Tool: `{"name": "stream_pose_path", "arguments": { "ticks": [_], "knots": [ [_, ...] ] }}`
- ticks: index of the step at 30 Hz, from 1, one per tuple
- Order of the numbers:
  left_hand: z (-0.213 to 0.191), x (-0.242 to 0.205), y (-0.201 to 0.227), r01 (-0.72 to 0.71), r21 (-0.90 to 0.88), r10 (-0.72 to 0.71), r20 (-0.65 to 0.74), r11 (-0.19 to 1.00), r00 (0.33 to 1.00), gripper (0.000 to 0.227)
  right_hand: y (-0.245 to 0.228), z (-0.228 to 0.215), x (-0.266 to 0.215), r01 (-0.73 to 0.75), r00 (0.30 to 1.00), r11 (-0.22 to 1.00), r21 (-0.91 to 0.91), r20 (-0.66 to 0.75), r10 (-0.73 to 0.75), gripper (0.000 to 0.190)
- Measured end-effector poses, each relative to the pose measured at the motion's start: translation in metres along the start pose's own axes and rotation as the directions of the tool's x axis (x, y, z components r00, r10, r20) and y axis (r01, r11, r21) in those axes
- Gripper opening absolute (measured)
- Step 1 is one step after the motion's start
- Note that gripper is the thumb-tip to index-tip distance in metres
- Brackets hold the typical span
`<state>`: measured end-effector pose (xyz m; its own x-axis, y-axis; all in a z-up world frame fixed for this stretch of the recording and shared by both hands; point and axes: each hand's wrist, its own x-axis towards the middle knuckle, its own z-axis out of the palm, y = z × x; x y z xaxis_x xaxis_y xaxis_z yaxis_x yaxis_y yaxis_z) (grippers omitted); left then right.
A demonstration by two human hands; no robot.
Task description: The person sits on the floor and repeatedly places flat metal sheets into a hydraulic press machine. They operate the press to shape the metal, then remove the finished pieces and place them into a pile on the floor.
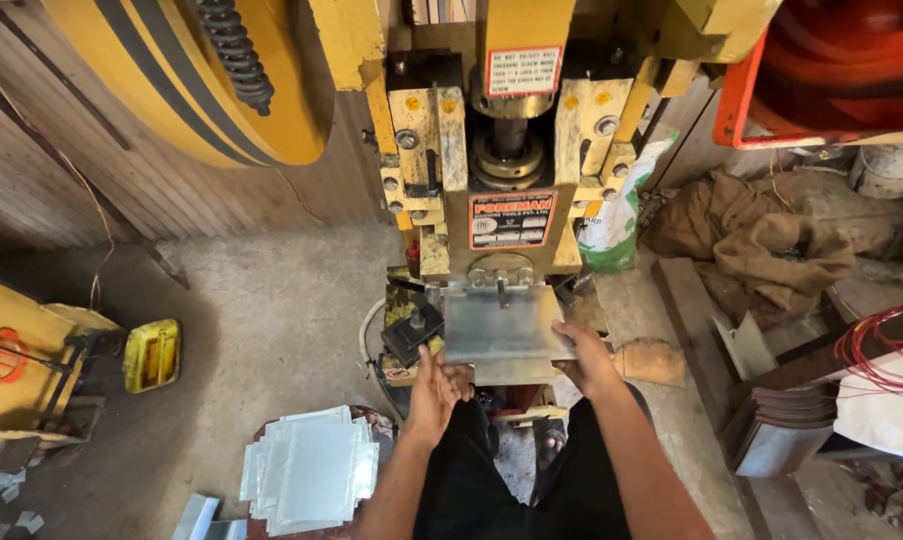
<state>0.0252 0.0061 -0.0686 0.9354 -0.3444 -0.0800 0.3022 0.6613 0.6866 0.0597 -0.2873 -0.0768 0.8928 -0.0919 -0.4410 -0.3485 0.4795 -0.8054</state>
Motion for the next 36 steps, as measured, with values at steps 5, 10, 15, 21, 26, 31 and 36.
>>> {"name": "stream_pose_path", "arguments": {
  "ticks": [5,10,15,21,26,31,36],
  "knots": [
    [0.019,-0.017,0.010,0.134,0.196,-0.144,0.036,0.971,0.989,0.094,0.008,0.020,-0.051,0.287,0.948,0.944,0.161,-0.189,-0.256,0.033],
    [0.052,-0.028,0.001,0.316,0.112,-0.323,0.041,0.942,0.946,0.078,0.040,0.046,-0.154,0.136,0.881,0.985,0.110,0.440,-0.171,0.039],
    [0.033,0.000,-0.040,0.247,0.244,-0.127,-0.421,0.938,0.898,0.046,0.023,0.040,-0.194,0.202,0.719,0.945,-0.258,0.694,0.036,0.025],
    [0.004,-0.004,-0.052,0.162,0.147,-0.097,-0.373,0.976,0.923,0.036,-0.008,-0.009,-0.137,0.525,0.722,0.596,-0.608,-0.053,-0.690,0.026],
    [0.003,-0.014,-0.037,0.095,0.052,-0.068,-0.379,0.994,0.923,0.035,0.020,-0.030,-0.091,0.163,0.981,0.925,-0.343,-0.044,-0.189,0.044],
    [0.012,-0.029,-0.011,0.152,0.344,-0.006,-0.391,0.927,0.920,0.036,0.059,-0.036,-0.069,0.153,0.986,0.988,-0.029,0.065,-0.151,0.046],
    [0.010,-0.029,0.007,0.122,0.516,0.040,-0.292,0.848,0.956,0.035,0.038,-0.014,-0.079,0.071,0.997,0.983,0.167,-0.028,-0.068,0.045]
  ]
}}
